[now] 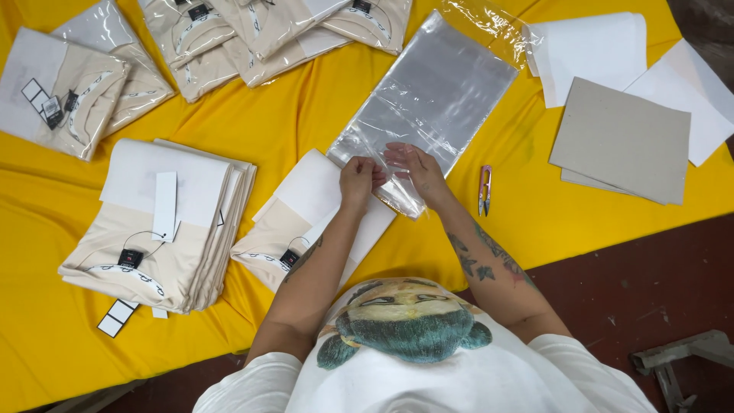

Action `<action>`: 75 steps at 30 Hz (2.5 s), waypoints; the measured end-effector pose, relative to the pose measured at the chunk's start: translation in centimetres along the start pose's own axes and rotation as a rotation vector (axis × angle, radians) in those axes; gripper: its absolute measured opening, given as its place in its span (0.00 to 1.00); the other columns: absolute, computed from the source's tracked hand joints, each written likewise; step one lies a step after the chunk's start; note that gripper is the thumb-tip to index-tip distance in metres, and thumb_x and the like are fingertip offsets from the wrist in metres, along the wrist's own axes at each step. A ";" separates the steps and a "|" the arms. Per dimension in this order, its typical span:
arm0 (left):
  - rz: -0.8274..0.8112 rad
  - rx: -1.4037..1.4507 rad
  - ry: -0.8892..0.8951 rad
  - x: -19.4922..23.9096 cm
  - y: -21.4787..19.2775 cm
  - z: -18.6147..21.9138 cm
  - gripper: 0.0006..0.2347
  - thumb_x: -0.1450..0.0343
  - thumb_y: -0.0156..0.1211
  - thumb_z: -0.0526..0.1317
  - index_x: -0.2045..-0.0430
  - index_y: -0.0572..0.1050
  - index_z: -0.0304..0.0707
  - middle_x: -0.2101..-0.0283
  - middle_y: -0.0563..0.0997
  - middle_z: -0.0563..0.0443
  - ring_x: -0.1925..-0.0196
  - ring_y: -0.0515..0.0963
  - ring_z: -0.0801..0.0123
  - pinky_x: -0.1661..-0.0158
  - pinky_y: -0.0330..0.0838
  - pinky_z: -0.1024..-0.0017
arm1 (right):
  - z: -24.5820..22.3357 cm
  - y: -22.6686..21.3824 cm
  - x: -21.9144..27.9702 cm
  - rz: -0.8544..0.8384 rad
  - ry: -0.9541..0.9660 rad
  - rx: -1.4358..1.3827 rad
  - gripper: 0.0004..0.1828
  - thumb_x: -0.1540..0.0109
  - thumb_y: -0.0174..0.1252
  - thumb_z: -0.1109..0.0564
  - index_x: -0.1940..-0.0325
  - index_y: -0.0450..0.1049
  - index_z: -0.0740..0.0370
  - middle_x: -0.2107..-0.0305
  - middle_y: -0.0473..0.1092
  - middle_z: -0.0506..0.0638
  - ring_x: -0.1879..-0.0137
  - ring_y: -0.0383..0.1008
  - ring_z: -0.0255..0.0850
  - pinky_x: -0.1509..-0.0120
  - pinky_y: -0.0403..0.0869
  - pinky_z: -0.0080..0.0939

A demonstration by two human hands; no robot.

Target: Folding and placing t-shirts into plastic bags for shipping or retail

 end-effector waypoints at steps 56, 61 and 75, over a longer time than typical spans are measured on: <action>-0.240 -0.878 0.225 4.7 -15.5 11.6 0.15 0.22 0.56 0.42 0.42 0.74 0.38 0.39 0.75 0.32 0.33 0.70 0.42 0.36 0.65 0.48 | 4.2 4.2 -3.6 -0.009 -0.014 0.510 0.10 0.33 0.58 0.56 0.47 0.77 0.52 0.55 0.74 0.53 0.47 0.77 0.44 0.39 0.74 0.45; -0.436 -0.811 0.370 5.9 -11.9 11.4 0.16 0.26 0.60 0.37 0.44 0.74 0.29 0.40 0.74 0.24 0.34 0.68 0.32 0.33 0.61 0.42 | 3.6 5.4 -5.8 -0.179 -0.214 0.338 0.23 0.30 0.41 0.69 0.30 0.62 0.63 0.42 0.71 0.66 0.38 0.74 0.54 0.30 0.69 0.55; -0.569 -1.121 0.450 5.6 -7.1 9.7 0.29 0.22 0.50 0.35 0.26 0.50 0.61 0.40 0.77 0.32 0.36 0.74 0.39 0.36 0.66 0.48 | 0.3 9.0 1.0 -0.561 -0.290 1.248 0.35 0.38 0.43 0.73 0.26 0.65 0.55 0.29 0.61 0.57 0.20 0.47 0.63 0.21 0.58 0.59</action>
Point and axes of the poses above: each hand's wrist, its own x-axis away from the middle knuckle, its own y-axis out of the palm, z = x × y, the point moved 7 cm from there along -x, towards the middle knuckle
